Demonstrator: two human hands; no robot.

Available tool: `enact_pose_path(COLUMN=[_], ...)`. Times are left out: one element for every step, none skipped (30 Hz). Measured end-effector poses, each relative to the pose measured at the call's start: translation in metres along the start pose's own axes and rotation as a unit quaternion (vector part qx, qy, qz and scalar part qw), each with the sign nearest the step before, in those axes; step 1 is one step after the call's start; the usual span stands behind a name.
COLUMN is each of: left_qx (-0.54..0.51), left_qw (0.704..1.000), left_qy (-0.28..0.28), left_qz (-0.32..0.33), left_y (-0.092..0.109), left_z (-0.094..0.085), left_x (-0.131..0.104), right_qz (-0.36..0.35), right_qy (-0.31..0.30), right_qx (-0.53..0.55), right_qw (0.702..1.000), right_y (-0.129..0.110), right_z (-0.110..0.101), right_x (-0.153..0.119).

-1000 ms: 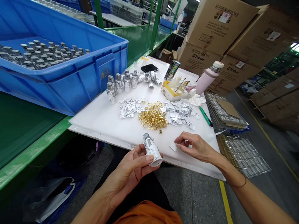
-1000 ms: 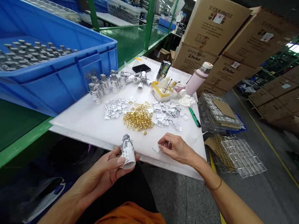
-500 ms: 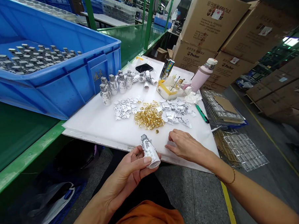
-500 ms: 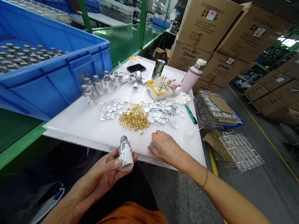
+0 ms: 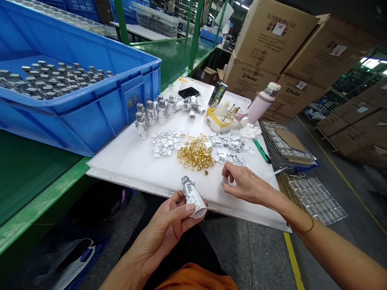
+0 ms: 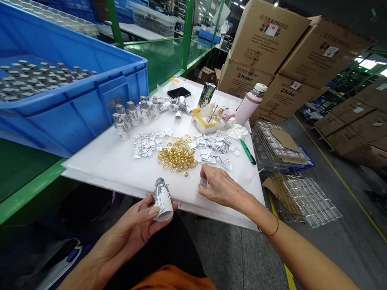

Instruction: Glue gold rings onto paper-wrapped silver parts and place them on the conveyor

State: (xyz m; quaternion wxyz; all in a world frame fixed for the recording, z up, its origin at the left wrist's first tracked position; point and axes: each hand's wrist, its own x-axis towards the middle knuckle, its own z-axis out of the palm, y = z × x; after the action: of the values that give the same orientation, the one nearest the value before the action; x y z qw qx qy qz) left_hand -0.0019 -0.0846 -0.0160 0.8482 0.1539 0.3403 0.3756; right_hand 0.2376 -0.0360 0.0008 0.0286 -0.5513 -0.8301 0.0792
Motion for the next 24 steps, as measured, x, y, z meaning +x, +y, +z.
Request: enact_pose_path(left_qx=[0.001, 0.002, 0.003, 0.002, 0.002, 0.002, 0.001, 0.001, 0.000, -0.001, -0.004, -0.007, -0.010, -0.010, -0.009, -0.006, -0.003, -0.001, 0.001, 0.001, 0.001, 0.001, 0.000, 0.000], left_qw=[1.000, 1.000, 1.000, 1.000, 1.000, 1.000, 1.000, 1.000, 1.000, 1.000, 1.000, 1.000, 1.000, 1.000, 1.000, 1.000, 1.000, 1.000, 1.000, 1.000, 1.000, 1.000, 1.000, 1.000], left_qy=[-0.007, -0.011, -0.012, -0.008, -0.003, 0.004, 0.009, 0.014, 0.017, 0.019, 0.020, 0.021, 0.021, 0.019, 0.018, 0.016, 0.015, 0.017, 0.019, 0.020, 0.022, 0.023, 0.024, 0.023], left_qz=[0.000, 0.000, 0.001, 0.002, 0.003, 0.003, 0.002, -0.001, -0.004, -0.006, -0.005, -0.004, -0.002, 0.000, 0.000, -0.001, -0.001, 0.000, 0.002, 0.003, 0.004, 0.005, 0.004, 0.004], left_y=[0.000, -0.001, -0.001, -0.001, -0.001, -0.001, -0.001, -0.001, -0.001, 0.000, 0.000, 0.000, 0.000, 0.000, -0.001, -0.001, -0.001, -0.001, -0.001, -0.001, -0.001, -0.002, -0.001, -0.001], left_z=[0.000, 0.000, 0.000, 0.000, 0.000, 0.000, 0.001, 0.001, 0.001, 0.002, 0.002, 0.002, 0.002, 0.002, 0.002, 0.002, 0.003, 0.003, 0.004, 0.004, 0.005, 0.005, 0.005, 0.005], left_x=[0.000, 0.001, 0.001, 0.001, 0.001, 0.001, 0.001, 0.001, 0.001, 0.001, 0.001, 0.001, 0.002, 0.002, 0.002, 0.002, 0.002, 0.003, 0.002, 0.002, 0.002, 0.002, 0.001, 0.001], right_qz=[0.006, 0.012, 0.016, 0.018, 0.017, 0.012, 0.003, -0.007, -0.017, -0.025, -0.030, -0.031, -0.029, -0.026, -0.023, -0.020, -0.019, -0.019, -0.018, -0.018, -0.017, -0.016, -0.015, -0.014], right_qy=[0.018, 0.037, 0.055, 0.072, 0.084, 0.091, 0.093, 0.091, 0.087, 0.084, 0.083, 0.084, 0.087, 0.088, 0.088, 0.085, 0.081, 0.077, 0.074, 0.071, 0.070, 0.070, 0.069, 0.069], right_qx=[0.000, -0.004, -0.009, -0.016, -0.021, -0.024, -0.023, -0.018, -0.010, 0.001, 0.013, 0.025, 0.036, 0.047, 0.056, 0.062, 0.067, 0.070, 0.070, 0.069, 0.067, 0.065, 0.065, 0.067], right_qw=[1.000, 0.999, 0.998, 0.997, 0.996, 0.995, 0.995, 0.996, 0.996, 0.996, 0.996, 0.996, 0.995, 0.995, 0.994, 0.994, 0.994, 0.994, 0.995, 0.995, 0.995, 0.995, 0.995, 0.995], right_y=[0.002, 0.004, 0.005, 0.005, 0.004, 0.002, 0.000, -0.001, -0.002, -0.002, 0.000, 0.003, 0.007, 0.011, 0.015, 0.018, 0.021, 0.022, 0.023, 0.022, 0.021, 0.020, 0.018, 0.018], right_z=[0.002, 0.005, 0.008, 0.012, 0.016, 0.020, 0.022, 0.024, 0.025, 0.024, 0.024, 0.022, 0.021, 0.020, 0.019, 0.019, 0.020, 0.021, 0.022, 0.024, 0.027, 0.029, 0.030, 0.032], right_x=[0.000, 0.001, 0.002, 0.003, 0.003, 0.003, 0.003, 0.001, -0.001, -0.003, -0.006, -0.008, -0.010, -0.011, -0.012, -0.013, -0.013, -0.013, -0.012, -0.012, -0.011, -0.011, -0.010, -0.010])
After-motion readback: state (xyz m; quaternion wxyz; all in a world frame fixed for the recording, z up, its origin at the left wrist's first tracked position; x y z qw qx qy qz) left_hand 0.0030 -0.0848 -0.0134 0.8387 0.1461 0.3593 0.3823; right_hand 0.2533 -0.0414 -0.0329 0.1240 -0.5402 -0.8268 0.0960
